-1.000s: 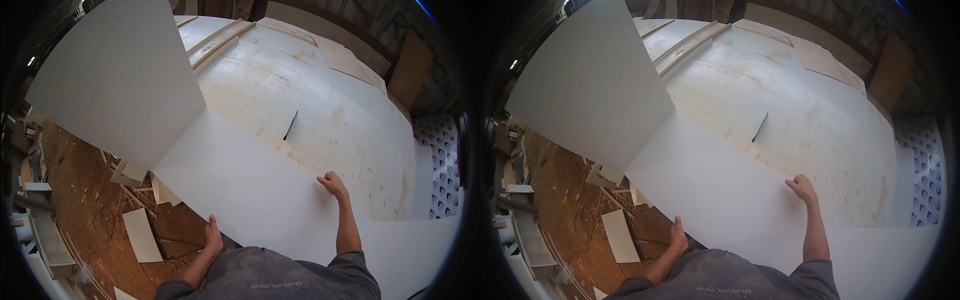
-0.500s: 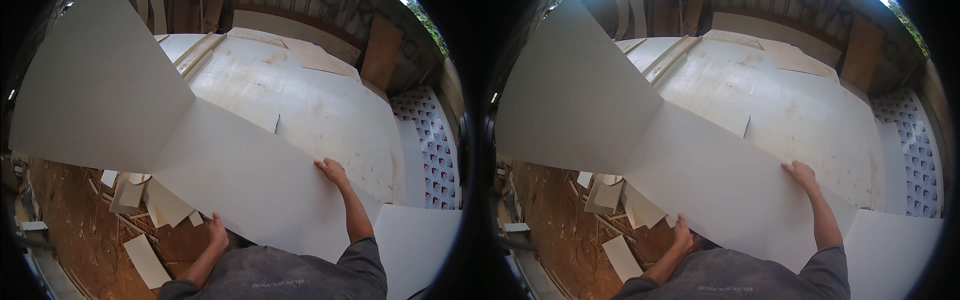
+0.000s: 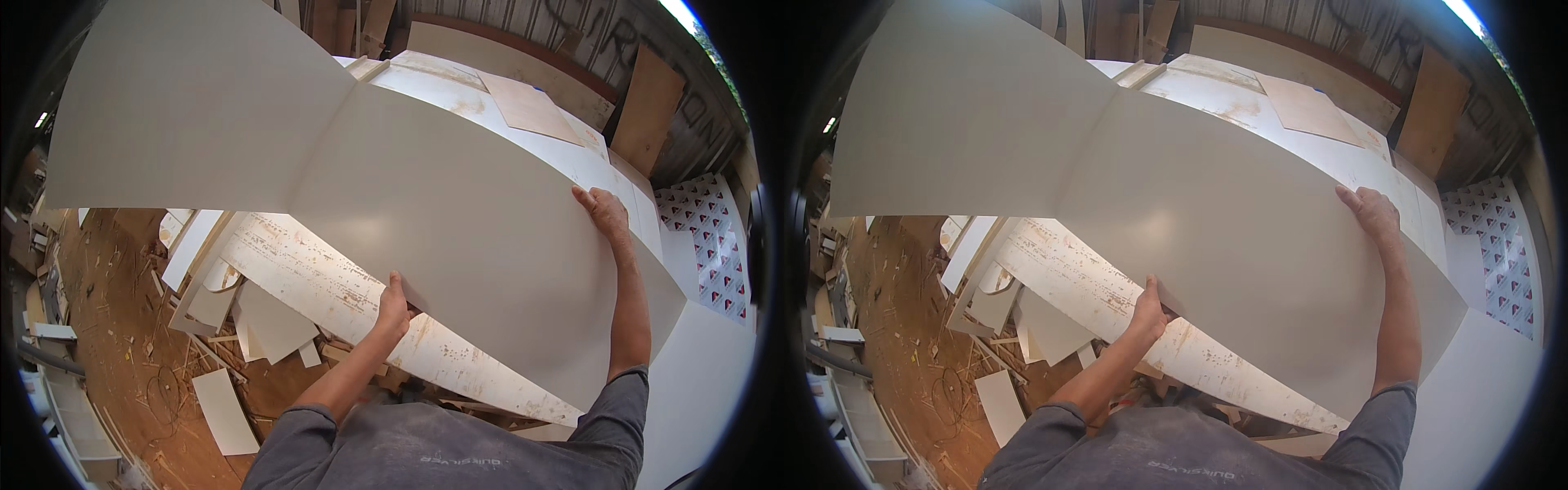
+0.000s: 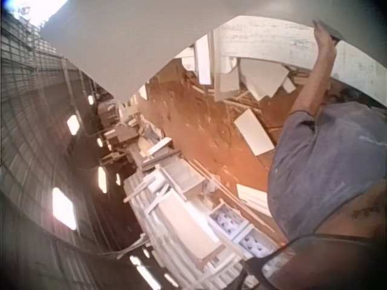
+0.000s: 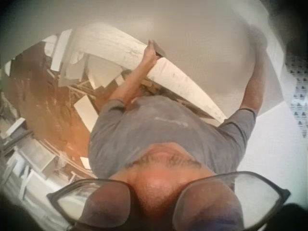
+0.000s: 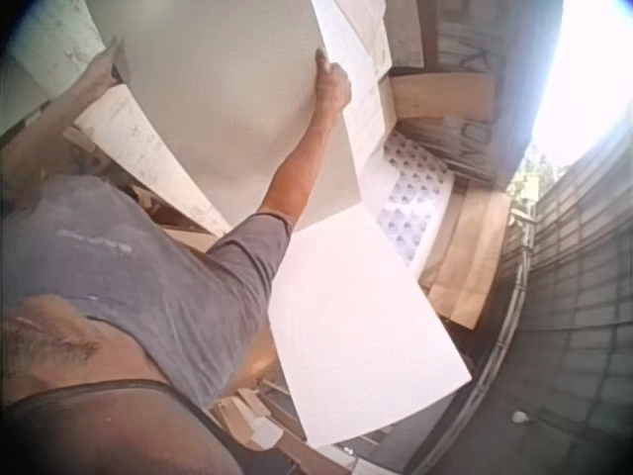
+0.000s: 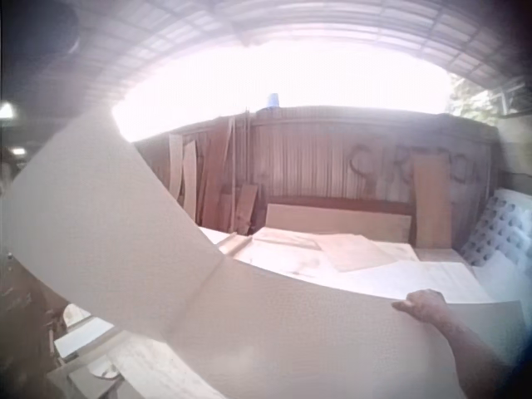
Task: The person assembles a wooden cabinet structure by positioning plywood panels and securing them with a pneumatic nail gun. The person fits vertical panels into place, checks the alignment, and fires the nail gun repeatedly along the joints to build the box-like frame.
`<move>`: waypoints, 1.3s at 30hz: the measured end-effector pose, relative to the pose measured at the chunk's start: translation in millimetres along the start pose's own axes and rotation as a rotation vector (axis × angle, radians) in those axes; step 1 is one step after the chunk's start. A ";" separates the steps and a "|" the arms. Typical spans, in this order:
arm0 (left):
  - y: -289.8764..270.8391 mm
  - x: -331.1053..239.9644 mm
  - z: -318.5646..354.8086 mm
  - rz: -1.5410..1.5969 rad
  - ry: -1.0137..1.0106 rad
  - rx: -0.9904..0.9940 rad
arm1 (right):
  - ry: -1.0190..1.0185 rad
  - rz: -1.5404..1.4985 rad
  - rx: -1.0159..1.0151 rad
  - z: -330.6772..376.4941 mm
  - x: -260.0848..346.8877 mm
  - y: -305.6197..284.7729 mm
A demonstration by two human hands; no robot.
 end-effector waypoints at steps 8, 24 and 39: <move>124.7 22.2 -75.8 0.009 0.083 0.152 | -0.094 0.050 -0.300 -66.3 -34.9 -84.5; 253.2 38.3 -250.8 0.242 0.189 0.206 | -0.114 0.006 -0.470 -157.2 -44.7 -107.3; 256.3 22.9 -317.6 0.373 0.239 0.164 | -0.182 -0.026 -0.492 -190.3 -18.1 -61.3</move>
Point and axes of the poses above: each hand's wrist, its own z-axis away from the middle knuckle, its own y-axis out of the palm, x = y × z, the point moved 1 cm from there along -z, towards the middle knuckle, and after that the axes turned 6 degrees about z, right-handed, at the moved point
